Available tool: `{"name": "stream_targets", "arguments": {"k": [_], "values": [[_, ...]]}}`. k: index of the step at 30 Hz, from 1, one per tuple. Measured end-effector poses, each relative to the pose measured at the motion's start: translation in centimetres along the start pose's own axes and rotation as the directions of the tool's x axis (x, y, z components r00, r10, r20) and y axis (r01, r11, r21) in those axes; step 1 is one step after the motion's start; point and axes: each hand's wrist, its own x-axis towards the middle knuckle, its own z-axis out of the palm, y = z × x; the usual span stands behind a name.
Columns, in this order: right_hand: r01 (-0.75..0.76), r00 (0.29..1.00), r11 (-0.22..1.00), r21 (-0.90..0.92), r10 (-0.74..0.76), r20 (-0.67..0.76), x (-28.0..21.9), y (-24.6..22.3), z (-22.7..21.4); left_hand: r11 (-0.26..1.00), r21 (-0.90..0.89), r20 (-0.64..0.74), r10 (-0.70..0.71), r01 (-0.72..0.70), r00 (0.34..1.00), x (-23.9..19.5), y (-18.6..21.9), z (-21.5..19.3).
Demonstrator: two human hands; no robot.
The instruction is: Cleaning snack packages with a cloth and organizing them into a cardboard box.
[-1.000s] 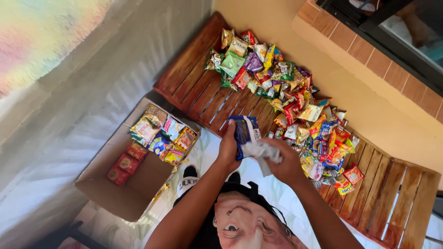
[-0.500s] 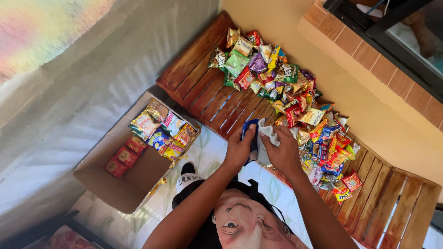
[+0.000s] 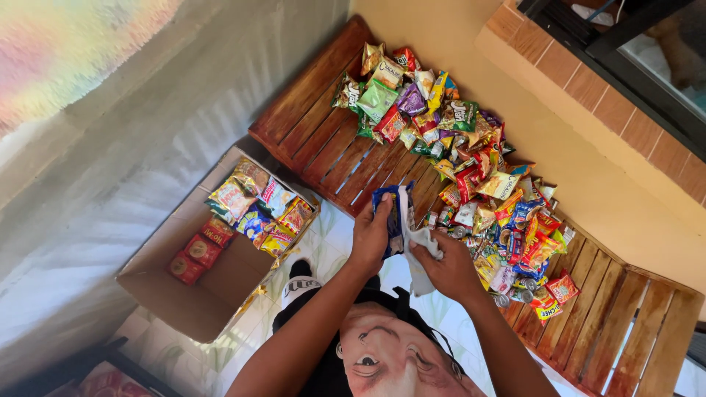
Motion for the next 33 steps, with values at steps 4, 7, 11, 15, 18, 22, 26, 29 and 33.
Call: {"name": "stream_targets", "arguments": {"k": [4, 7, 11, 15, 18, 22, 26, 29, 33], "values": [[-0.050, 0.995, 0.997, -0.053, 0.054, 0.081, 0.6, 1.6, -1.3, 0.999, -0.021, -0.012, -0.046, 0.045, 0.999, -0.3, 0.9, 0.2], [-0.065, 0.997, 0.983, 0.170, 0.069, -0.017, 1.3, 2.1, -2.4, 0.995, -0.034, 0.061, -0.091, 0.093, 0.994, -0.9, 1.7, 1.0], [0.289, 0.948, 0.906, 0.309, -0.227, -0.221, 1.6, -1.9, -1.4, 0.994, -0.001, 0.091, -0.108, 0.109, 0.990, -0.5, -0.1, 0.4], [0.650, 0.760, 0.754, -0.097, -0.648, 0.050, 2.1, -2.4, 0.0, 0.994, 0.026, 0.263, -0.113, 0.110, 0.958, 0.0, -2.4, -2.7], [0.640, 0.747, 0.699, -0.317, -0.663, 0.046, 4.3, -1.3, 0.0, 0.953, 0.289, 0.143, -0.136, 0.090, 0.980, 0.5, -3.1, -3.3], [0.426, 0.895, 0.877, -0.222, -0.445, -0.039, 5.6, -1.4, -1.0, 0.975, 0.184, 0.301, -0.176, 0.124, 0.937, 0.1, -0.8, -2.0], [0.057, 0.997, 0.982, -0.179, -0.066, -0.047, 7.0, -1.3, -1.0, 0.933, 0.347, 0.312, -0.209, 0.094, 0.927, -1.0, 0.6, -1.0], [0.002, 0.979, 1.000, -0.022, -0.006, -0.205, 8.0, 1.0, -0.1, 0.936, 0.351, 0.371, -0.127, -0.013, 0.920, -0.7, 0.8, -1.1], [-0.023, 0.944, 0.790, 0.612, 0.220, -0.248, 8.1, 5.6, 0.6, 0.992, 0.090, 0.264, -0.109, 0.088, 0.958, -1.5, 2.9, 0.1]]}}
